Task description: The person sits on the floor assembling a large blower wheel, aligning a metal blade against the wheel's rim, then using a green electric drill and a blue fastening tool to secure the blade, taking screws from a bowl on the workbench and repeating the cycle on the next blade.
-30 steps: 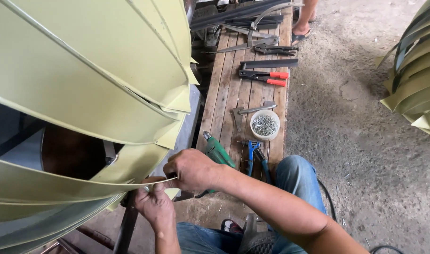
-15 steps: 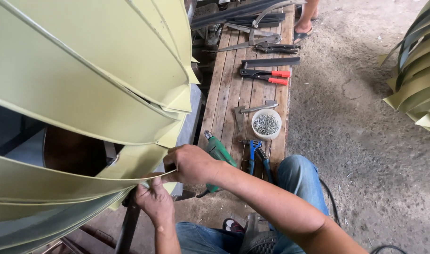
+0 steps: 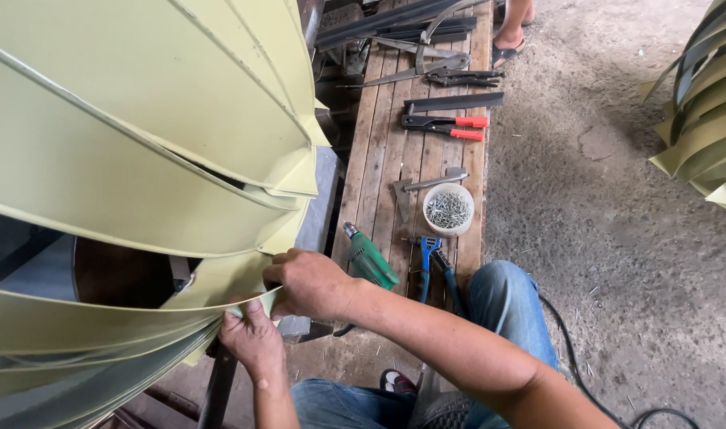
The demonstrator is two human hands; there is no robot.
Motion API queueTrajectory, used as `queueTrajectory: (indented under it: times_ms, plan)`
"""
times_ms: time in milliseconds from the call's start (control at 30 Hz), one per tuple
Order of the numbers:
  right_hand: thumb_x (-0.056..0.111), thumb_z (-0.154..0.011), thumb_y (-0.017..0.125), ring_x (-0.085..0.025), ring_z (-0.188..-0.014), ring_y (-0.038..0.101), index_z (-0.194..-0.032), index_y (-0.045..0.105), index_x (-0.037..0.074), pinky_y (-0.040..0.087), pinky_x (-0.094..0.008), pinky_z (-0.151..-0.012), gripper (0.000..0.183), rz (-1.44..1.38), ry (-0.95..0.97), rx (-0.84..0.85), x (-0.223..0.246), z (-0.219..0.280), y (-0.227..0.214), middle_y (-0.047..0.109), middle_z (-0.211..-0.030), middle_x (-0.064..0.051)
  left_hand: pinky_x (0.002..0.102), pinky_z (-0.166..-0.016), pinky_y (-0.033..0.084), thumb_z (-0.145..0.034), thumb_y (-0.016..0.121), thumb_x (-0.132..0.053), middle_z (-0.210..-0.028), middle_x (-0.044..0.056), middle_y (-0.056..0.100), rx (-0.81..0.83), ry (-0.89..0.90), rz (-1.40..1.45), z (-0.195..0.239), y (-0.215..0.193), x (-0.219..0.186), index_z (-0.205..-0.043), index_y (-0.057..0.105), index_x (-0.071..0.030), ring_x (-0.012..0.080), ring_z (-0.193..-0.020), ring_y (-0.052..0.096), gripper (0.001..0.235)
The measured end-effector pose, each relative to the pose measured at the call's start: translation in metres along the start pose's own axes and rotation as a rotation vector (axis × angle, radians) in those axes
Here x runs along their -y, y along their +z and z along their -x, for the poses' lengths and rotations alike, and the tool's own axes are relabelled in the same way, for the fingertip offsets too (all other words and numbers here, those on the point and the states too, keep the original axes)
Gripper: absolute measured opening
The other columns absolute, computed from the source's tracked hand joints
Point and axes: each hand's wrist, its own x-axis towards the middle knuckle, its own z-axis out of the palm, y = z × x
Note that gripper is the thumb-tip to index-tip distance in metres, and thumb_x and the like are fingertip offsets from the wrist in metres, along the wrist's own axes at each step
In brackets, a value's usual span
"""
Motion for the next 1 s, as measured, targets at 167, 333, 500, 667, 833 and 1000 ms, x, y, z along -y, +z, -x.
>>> queueTrajectory:
  times_ms: [167,333,500,667,833,1000]
  plan:
    - [0.03,-0.064,0.089,-0.038,-0.099,0.068,-0.101,0.07,0.006,0.055,-0.047,-0.085,0.048,-0.003,0.005,-0.029,-0.004,-0.002,0.006,0.071,-0.097,-0.014,0.032,-0.084,0.058,-0.099,0.066,-0.061,-0.1,0.009,0.07,-0.012,0.115,-0.03,0.0,-0.002,0.003,-0.106,0.066,0.002,0.0189,-0.094,0.068,0.064]
    - [0.03,-0.065,0.089,-0.037,-0.097,0.068,-0.096,0.069,0.006,0.055,-0.046,-0.084,0.044,0.006,0.014,-0.037,-0.006,-0.004,0.011,0.071,-0.094,-0.012,0.032,-0.079,0.058,-0.096,0.058,-0.072,-0.097,0.01,0.068,-0.064,0.089,0.08,-0.001,0.015,-0.036,-0.104,0.062,0.002,0.0203,-0.092,0.068,0.074]
    - [0.029,-0.063,0.089,-0.037,-0.097,0.068,-0.097,0.069,0.006,0.055,-0.046,-0.083,0.045,-0.01,-0.004,-0.06,-0.004,-0.005,0.014,0.071,-0.094,-0.012,0.035,-0.083,0.059,-0.101,0.051,-0.075,-0.096,0.013,0.066,-0.173,0.099,0.036,-0.002,0.014,-0.019,-0.098,0.057,0.002,0.0225,-0.093,0.067,0.078]
    - [0.031,-0.065,0.089,-0.036,-0.097,0.068,-0.098,0.071,0.008,0.055,-0.046,-0.083,0.044,-0.014,-0.005,-0.033,-0.009,-0.002,0.021,0.07,-0.094,-0.012,0.036,-0.082,0.06,-0.101,0.051,-0.076,-0.092,0.014,0.065,-0.226,0.092,0.02,-0.003,0.016,-0.009,-0.093,0.054,0.002,0.0231,-0.09,0.066,0.078]
    - [0.031,-0.067,0.089,-0.034,-0.097,0.069,-0.096,0.072,0.009,0.055,-0.045,-0.084,0.04,-0.018,0.045,0.004,-0.006,-0.001,0.023,0.07,-0.092,-0.011,0.036,-0.079,0.06,-0.096,0.054,-0.078,-0.087,0.013,0.064,-0.237,0.065,0.042,-0.003,0.008,-0.001,-0.091,0.054,0.001,0.0234,-0.085,0.067,0.079]
    - [0.033,-0.065,0.088,-0.033,-0.096,0.069,-0.095,0.073,0.01,0.055,-0.045,-0.084,0.041,0.002,0.041,-0.022,-0.006,-0.001,0.024,0.071,-0.091,-0.01,0.036,-0.081,0.057,-0.095,0.063,-0.078,-0.09,0.008,0.06,-0.242,0.098,0.087,-0.004,0.0,0.006,-0.088,0.054,0.0,0.02,-0.089,0.062,0.079]
